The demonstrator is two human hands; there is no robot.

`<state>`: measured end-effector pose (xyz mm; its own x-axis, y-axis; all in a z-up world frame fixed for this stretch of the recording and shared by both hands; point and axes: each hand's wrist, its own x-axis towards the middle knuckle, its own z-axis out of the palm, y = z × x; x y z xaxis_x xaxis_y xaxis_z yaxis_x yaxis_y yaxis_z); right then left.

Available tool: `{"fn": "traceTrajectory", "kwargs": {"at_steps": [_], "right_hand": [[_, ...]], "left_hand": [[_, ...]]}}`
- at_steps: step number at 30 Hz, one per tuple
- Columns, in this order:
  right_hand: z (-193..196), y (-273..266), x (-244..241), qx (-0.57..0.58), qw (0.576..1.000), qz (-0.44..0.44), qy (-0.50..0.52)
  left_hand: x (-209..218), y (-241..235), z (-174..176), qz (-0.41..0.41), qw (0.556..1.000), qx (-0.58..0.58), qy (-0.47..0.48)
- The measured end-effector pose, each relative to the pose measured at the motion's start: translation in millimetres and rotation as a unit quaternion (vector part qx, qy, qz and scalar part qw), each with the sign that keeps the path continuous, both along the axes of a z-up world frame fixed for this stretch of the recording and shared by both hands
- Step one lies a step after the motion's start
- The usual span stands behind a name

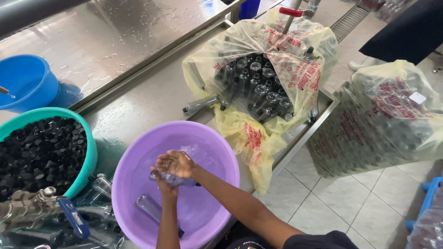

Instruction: The person washes clear plastic bottles by hand in a purple basin filled with water. They repeatedly pick up bottles, rinse them under a running tap, and place them on a stainless steel counter. The person also handles black bottle caps in a separate teal basin and moves a plastic bag containing more bottles.

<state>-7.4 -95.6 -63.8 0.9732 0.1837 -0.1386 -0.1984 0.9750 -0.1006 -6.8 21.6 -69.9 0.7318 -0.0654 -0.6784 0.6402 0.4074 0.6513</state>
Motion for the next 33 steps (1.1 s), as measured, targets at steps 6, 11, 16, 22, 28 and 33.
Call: {"fn": "traceTrajectory", "kwargs": {"at_steps": [6, 11, 16, 22, 28, 33], "right_hand": [[47.4, 28.4, -19.2, -0.855, 0.433, -0.205, -0.197], [34.8, 12.4, -55.2, -0.921, 0.363, -0.113, -0.085], [50.0, -12.8, -57.4, -0.831, 0.55, -0.034, -0.073], [54.6, -10.6, -65.8, -0.52, 0.853, 0.002, 0.047], [-65.5, -19.4, -68.6, -0.753, 0.657, -0.02, -0.039], [-209.8, -43.5, -33.4, -0.31, 0.903, -0.099, 0.282]], "left_hand": [[27.3, -6.6, 36.6, 0.05, 0.992, -0.112, -0.028], [35.9, -17.6, 45.5, 0.095, 0.985, -0.12, -0.076], [23.9, -30.7, 54.2, 0.121, 0.976, 0.001, -0.179], [9.8, -31.8, 51.7, 0.026, 0.936, 0.043, -0.349], [-7.3, -13.8, 53.3, -0.002, 0.909, 0.113, -0.401], [-5.7, -9.1, 22.1, -0.018, 0.836, 0.327, -0.44]]}}
